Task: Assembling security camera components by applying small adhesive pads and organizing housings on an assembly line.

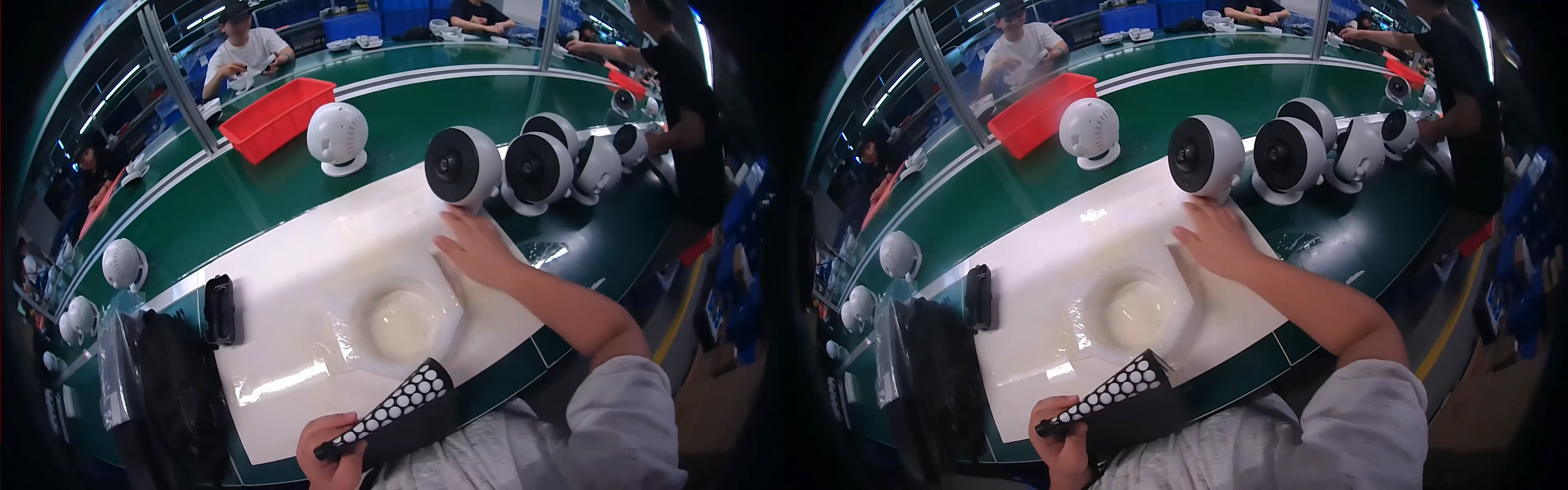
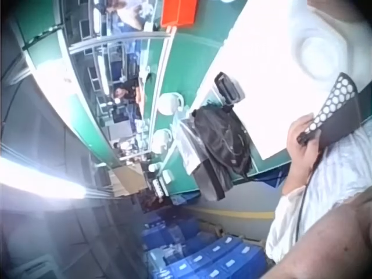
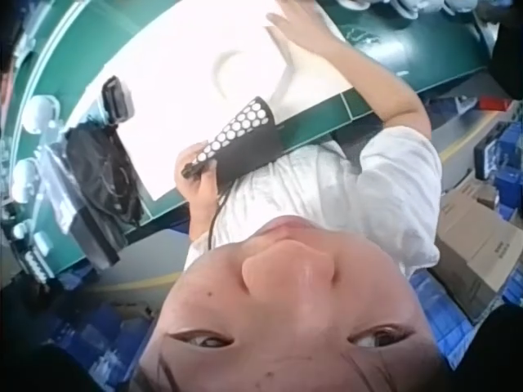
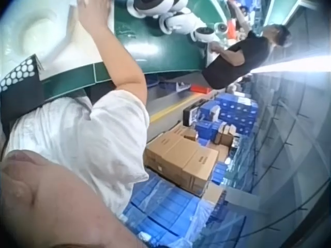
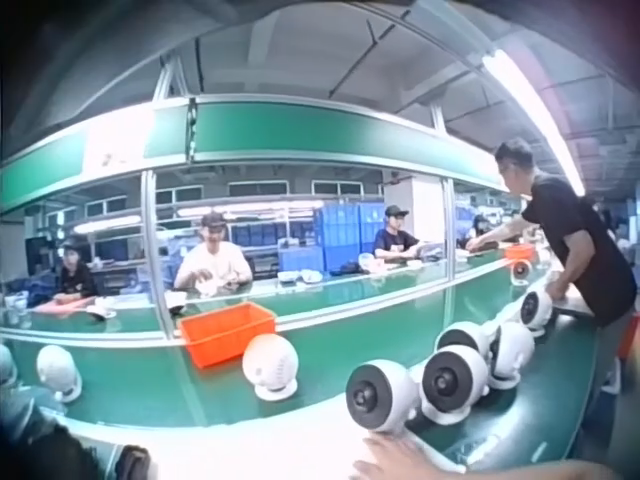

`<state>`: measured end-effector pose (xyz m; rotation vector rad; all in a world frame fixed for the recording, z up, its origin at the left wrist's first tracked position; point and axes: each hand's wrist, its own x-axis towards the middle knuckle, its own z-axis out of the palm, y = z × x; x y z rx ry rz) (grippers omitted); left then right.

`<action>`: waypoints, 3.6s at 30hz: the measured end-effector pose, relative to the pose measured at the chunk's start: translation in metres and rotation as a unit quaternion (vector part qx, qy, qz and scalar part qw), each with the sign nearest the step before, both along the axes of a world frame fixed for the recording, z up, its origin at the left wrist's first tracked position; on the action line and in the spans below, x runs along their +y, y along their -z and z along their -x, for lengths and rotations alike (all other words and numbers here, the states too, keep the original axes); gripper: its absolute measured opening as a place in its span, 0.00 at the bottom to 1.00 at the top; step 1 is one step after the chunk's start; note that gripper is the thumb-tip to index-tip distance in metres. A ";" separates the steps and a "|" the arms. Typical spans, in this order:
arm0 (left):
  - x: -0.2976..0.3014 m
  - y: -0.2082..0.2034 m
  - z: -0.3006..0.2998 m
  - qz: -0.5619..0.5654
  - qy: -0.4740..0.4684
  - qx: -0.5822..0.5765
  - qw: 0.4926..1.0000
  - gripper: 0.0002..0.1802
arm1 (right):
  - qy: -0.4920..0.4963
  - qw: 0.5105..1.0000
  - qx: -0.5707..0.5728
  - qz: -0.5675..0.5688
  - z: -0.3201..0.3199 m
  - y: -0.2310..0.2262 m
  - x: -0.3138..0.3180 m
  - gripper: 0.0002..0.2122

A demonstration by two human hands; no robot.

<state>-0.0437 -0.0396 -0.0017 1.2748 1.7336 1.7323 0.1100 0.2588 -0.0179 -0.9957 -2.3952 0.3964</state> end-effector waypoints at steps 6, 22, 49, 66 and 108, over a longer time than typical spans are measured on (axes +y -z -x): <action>0.009 0.005 -0.002 -0.034 0.015 -0.015 0.999 0.14 | 0.056 0.981 -0.105 -0.151 -0.014 0.005 0.004 0.26; 0.005 0.001 -0.015 -0.123 0.155 0.007 0.980 0.13 | -0.110 0.912 0.378 0.114 -0.016 -0.093 -0.069 0.14; 0.019 -0.018 -0.035 -0.045 0.073 0.098 0.991 0.08 | -0.322 0.892 0.246 -0.201 -0.016 -0.066 -0.171 0.13; 0.020 -0.020 -0.029 -0.039 0.155 0.202 0.966 0.17 | -0.441 0.863 0.175 0.175 -0.011 -0.097 -0.161 0.38; 0.047 -0.003 -0.020 -0.079 0.122 0.198 0.969 0.13 | -0.230 0.961 0.146 -0.053 0.025 -0.102 -0.106 0.22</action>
